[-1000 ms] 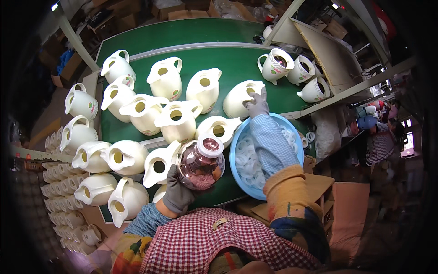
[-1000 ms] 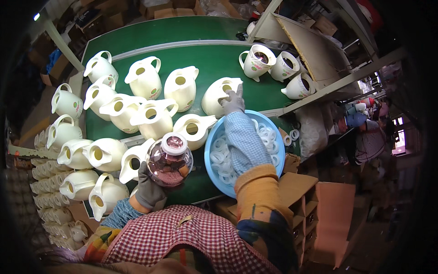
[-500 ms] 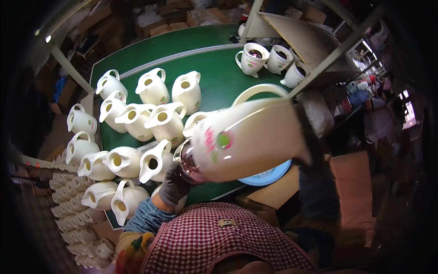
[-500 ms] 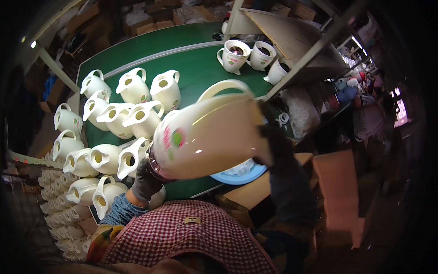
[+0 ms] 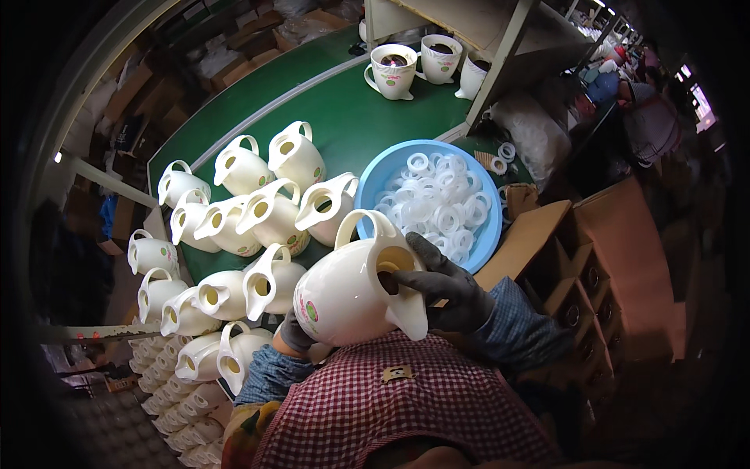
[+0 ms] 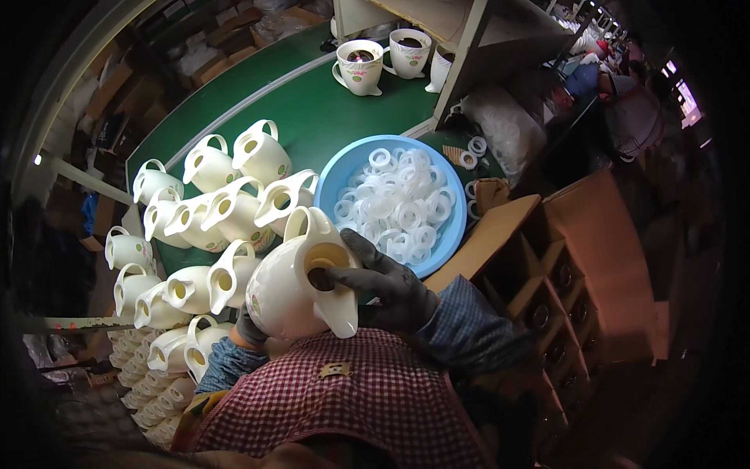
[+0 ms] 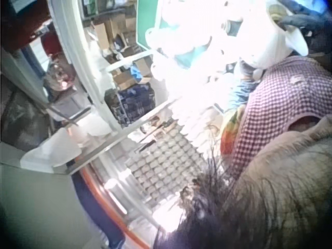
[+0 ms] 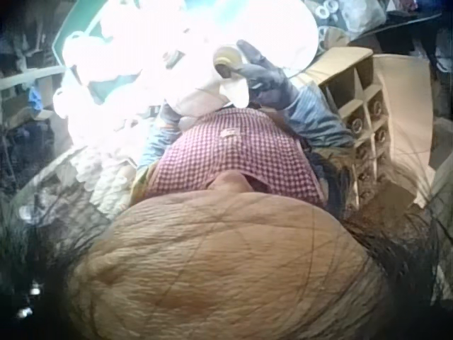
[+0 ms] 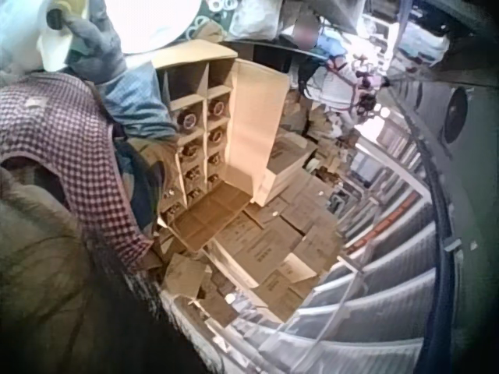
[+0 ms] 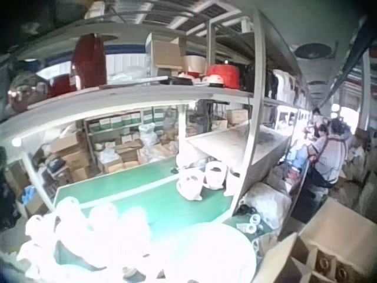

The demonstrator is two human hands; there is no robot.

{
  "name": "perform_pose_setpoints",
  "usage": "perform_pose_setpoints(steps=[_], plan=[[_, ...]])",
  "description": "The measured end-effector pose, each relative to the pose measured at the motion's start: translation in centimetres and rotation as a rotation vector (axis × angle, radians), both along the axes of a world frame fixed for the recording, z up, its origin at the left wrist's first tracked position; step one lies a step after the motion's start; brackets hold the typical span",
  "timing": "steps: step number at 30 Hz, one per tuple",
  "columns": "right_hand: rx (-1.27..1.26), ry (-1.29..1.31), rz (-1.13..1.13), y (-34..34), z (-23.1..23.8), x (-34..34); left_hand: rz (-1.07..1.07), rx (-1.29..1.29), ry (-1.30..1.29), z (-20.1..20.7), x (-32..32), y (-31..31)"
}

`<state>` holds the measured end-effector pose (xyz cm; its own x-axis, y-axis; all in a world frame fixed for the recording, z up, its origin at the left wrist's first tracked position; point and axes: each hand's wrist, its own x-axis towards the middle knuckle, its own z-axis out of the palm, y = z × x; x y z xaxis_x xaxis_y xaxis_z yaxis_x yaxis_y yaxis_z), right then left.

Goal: The person repeatedly picks up white ceramic pitchers from a conveyor belt, inserts a small white plastic ring into the spout, and places the pitcher into a cardboard box. The process is repeated for multiple units.

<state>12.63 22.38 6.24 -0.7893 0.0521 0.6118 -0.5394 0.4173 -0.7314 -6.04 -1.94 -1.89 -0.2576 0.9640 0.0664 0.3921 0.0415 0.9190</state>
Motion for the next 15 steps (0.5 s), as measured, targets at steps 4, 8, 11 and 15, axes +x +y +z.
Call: perform_pose_setpoints(steps=[4,8,11,15], plan=[[-0.021,0.016,0.014,0.1,-0.1,0.0,-0.031,-0.029,0.256,3.0,0.8,2.5],[-0.065,-0.009,-0.004,0.2,-0.7,0.5,-0.062,-0.057,0.370,4.6,1.3,4.3],[-0.061,-0.053,-0.033,0.3,-1.1,0.8,-0.062,-0.085,0.398,5.5,1.5,4.7],[-0.047,-0.018,-0.068,0.2,-0.6,0.6,-0.013,-0.095,0.297,0.9,-0.2,2.1]])
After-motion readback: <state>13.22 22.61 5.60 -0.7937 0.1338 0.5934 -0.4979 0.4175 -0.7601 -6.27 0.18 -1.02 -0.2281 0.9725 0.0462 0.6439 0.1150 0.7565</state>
